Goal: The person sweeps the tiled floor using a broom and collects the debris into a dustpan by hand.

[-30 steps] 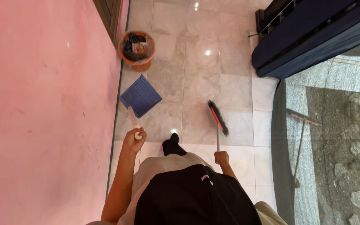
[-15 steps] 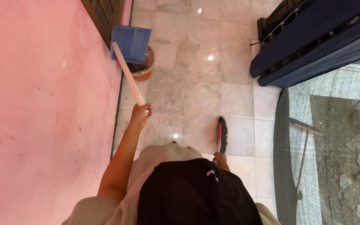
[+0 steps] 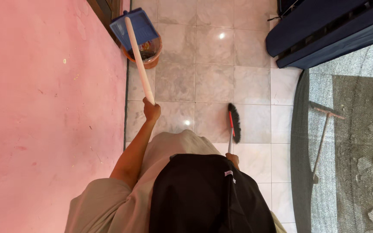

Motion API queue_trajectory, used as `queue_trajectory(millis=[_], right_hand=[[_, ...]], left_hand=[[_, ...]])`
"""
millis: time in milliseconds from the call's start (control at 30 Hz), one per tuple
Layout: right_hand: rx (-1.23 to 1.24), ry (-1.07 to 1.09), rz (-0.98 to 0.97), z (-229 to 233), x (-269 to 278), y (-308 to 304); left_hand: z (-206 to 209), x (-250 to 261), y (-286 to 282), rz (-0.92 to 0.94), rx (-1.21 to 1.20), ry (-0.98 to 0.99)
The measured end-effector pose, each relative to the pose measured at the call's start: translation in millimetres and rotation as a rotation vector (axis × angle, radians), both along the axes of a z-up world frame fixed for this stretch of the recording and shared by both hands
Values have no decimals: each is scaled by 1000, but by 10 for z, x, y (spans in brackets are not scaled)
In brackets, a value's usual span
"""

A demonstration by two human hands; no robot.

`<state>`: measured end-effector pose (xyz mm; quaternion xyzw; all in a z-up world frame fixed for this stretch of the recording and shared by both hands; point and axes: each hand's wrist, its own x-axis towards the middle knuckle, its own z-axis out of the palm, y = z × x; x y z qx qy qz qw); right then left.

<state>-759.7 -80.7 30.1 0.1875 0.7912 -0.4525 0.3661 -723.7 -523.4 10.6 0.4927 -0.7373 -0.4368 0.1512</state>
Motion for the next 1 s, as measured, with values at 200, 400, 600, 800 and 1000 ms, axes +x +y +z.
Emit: queue_trajectory(millis=[200, 400, 600, 800, 1000], right_hand=[[-4, 39, 23, 46, 2, -172], [0, 96, 100, -233, 63, 50], [-27, -111, -125, -758, -13, 161], [-107, -219, -197, 107, 153, -590], [-673, -578, -406, 233, 68, -1251]], left_hand=[[-65, 273, -42, -13, -5, -56], [-83, 208, -210, -10, 86, -80], [316, 400, -71, -84, 29, 32], [1006, 414, -136, -145, 300, 190], [972, 239, -165, -201, 660, 328]])
